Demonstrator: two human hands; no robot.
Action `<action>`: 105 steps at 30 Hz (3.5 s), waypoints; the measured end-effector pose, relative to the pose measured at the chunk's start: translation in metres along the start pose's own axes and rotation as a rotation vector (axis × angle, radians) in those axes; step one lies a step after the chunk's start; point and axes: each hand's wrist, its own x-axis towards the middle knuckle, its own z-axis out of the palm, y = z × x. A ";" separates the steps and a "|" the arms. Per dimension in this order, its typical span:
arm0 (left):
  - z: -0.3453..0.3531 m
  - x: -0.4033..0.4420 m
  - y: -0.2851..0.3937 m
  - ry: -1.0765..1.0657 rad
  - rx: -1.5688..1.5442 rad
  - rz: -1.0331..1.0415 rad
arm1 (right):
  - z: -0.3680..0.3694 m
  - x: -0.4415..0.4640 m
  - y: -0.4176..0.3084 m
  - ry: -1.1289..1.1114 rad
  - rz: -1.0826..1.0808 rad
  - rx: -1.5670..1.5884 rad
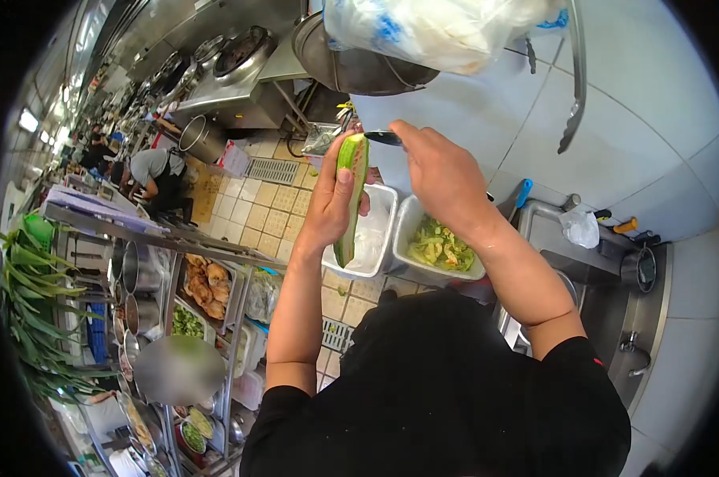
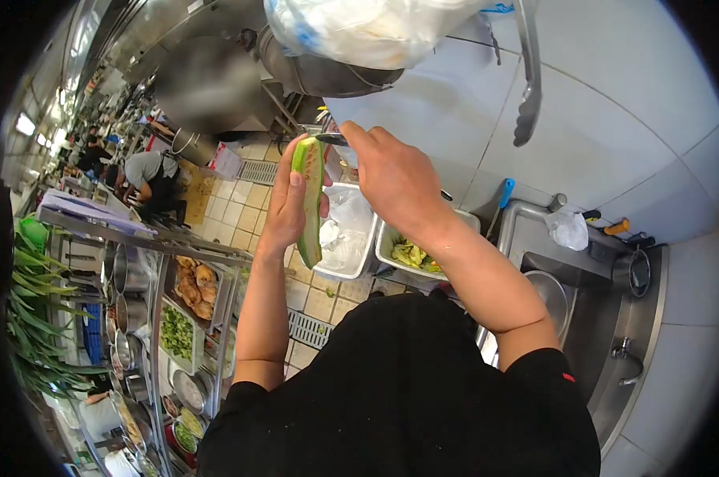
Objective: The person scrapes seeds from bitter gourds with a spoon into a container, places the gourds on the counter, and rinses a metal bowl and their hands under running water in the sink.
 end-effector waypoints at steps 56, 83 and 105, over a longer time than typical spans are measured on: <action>0.000 0.005 -0.041 -0.395 -0.243 -0.448 | 0.020 -0.028 0.078 -0.029 0.671 0.664; 0.030 0.054 -0.089 -0.504 -0.134 -0.586 | 0.041 -0.066 0.127 -0.026 0.971 1.070; 0.057 0.059 -0.091 0.137 -0.155 -0.697 | 0.051 -0.062 0.083 -0.117 0.245 -0.405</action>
